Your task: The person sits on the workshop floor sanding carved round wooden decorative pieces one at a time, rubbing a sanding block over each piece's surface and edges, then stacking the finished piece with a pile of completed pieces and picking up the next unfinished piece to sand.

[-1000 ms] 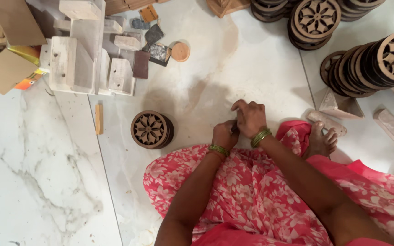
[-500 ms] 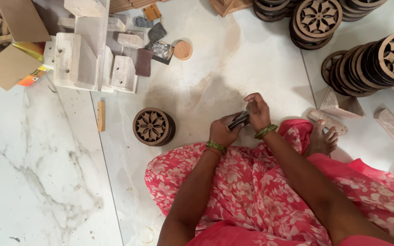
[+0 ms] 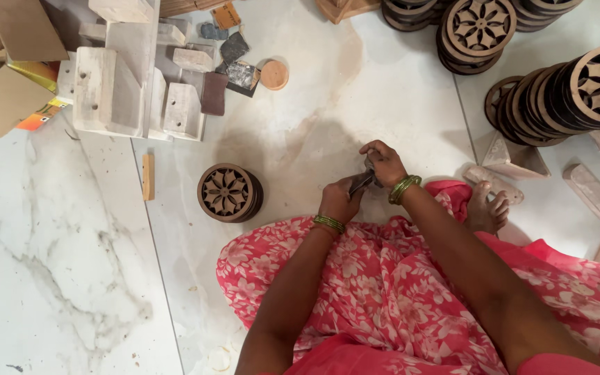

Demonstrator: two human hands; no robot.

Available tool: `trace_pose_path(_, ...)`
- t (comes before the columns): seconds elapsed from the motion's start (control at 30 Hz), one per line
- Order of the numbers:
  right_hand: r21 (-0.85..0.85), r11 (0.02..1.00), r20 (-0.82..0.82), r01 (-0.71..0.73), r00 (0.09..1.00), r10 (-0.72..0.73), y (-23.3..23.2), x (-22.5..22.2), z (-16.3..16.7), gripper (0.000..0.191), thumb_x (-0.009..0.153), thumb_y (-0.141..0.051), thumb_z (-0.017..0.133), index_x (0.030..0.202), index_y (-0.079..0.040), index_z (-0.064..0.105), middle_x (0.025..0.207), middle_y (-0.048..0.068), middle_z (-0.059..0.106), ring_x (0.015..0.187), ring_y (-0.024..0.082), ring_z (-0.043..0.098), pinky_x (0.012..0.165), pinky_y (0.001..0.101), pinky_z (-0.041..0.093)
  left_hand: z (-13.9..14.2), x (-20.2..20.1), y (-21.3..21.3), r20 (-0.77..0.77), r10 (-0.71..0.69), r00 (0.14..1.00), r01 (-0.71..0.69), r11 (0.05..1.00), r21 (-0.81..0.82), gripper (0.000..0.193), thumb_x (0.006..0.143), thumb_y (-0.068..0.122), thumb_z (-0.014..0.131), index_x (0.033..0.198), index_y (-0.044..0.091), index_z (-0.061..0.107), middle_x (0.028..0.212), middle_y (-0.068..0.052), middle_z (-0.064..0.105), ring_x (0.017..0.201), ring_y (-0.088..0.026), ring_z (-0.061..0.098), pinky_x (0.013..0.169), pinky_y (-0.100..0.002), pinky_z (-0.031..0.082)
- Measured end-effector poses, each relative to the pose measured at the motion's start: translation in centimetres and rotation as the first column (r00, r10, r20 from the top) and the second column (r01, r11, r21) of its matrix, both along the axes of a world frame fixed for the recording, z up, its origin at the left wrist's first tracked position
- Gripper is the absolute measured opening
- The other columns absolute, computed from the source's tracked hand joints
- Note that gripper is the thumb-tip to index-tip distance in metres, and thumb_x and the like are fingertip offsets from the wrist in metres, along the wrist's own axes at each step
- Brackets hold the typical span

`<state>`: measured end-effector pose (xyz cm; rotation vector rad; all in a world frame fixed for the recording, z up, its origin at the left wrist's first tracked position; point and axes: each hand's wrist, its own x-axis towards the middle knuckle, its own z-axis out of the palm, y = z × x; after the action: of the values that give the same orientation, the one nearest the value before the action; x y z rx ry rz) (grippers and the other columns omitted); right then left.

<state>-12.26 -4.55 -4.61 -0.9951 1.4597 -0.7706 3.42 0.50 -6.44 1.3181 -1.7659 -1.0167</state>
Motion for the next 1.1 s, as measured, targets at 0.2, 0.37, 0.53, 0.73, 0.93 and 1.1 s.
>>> trace_pose_path(0.2,-0.629,0.608,-0.711,-0.484,0.674,-0.198,0.5,1.1,0.3,0.016,0.092,-0.011,0.056,0.102,-0.021,0.063,0.07,-0.002,0.063,0.074,0.021,0.061,0.076,0.0444,0.049,-2.5,-1.1,-0.1,0.249,-0.021,0.968,0.027,0.999,-0.022,0.011,0.085,0.008,0.07,0.095,0.005,0.07,0.094,-0.019,0.073,0.087,-0.04,0.072,0.075,-0.046,0.06)
trace_pose_path(0.37,-0.226,0.947,-0.549,-0.228,0.833,0.07,-0.2,0.0,-1.1,0.017,0.099,-0.014,0.052,0.108,-0.015,0.066,0.074,0.002,0.066,0.065,0.019,0.06,0.07,0.0415,0.05,-1.7,-0.9,0.4,-0.009,0.044,0.999,-0.045,0.993,-0.111,0.018,0.092,0.012,0.07,0.109,0.006,0.071,0.097,-0.02,0.073,0.087,-0.042,0.07,0.074,-0.048,0.058)
trace_pose_path(0.53,0.119,0.985,0.201,0.124,0.969,-0.146,-0.2,-1.0,-1.7,0.023,0.106,-0.022,0.049,0.11,-0.008,0.068,0.075,0.0,0.059,0.064,0.011,0.052,0.06,0.0305,0.046,1.3,-0.2,0.2,0.019,0.008,1.0,-0.006,0.996,-0.084,0.03,0.093,0.021,0.072,0.121,0.009,0.072,0.104,-0.019,0.074,0.092,-0.04,0.072,0.078,-0.045,0.06)
trace_pose_path(0.73,-0.24,0.95,-0.05,0.2,0.975,-0.218,0.8,-0.4,-1.5,0.026,0.112,-0.025,0.047,0.105,-0.008,0.065,0.071,-0.003,0.05,0.064,0.008,0.043,0.06,0.0275,0.041,2.2,-0.1,0.1,0.071,0.075,0.995,-0.067,0.992,-0.111,0.049,0.085,0.034,0.077,0.125,0.007,0.067,0.104,-0.02,0.074,0.09,-0.037,0.073,0.078,-0.044,0.06)
trace_pose_path(0.93,-0.678,0.627,-0.648,-0.384,0.714,-0.264,1.0,0.6,-0.9,0.017,0.105,-0.014,0.053,0.098,-0.014,0.069,0.063,-0.001,0.054,0.066,0.015,0.052,0.082,0.0423,0.05,-1.3,-1.2,-0.2,0.308,-0.023,0.951,0.018,1.0,0.02,0.024,0.092,0.024,0.07,0.113,0.013,0.073,0.094,-0.019,0.075,0.085,-0.039,0.072,0.078,-0.048,0.059)
trace_pose_path(1.1,-0.344,0.913,-0.517,-0.218,0.856,0.009,-0.1,0.1,-0.5,0.015,0.105,-0.015,0.053,0.102,-0.01,0.067,0.067,0.005,0.061,0.065,0.021,0.06,0.071,0.0392,0.05,-2.0,-1.2,0.0,0.212,-0.021,0.977,0.032,0.998,-0.047,0.039,0.097,0.026,0.069,0.132,0.011,0.061,0.091,-0.021,0.073,0.079,-0.043,0.07,0.07,-0.052,0.057)
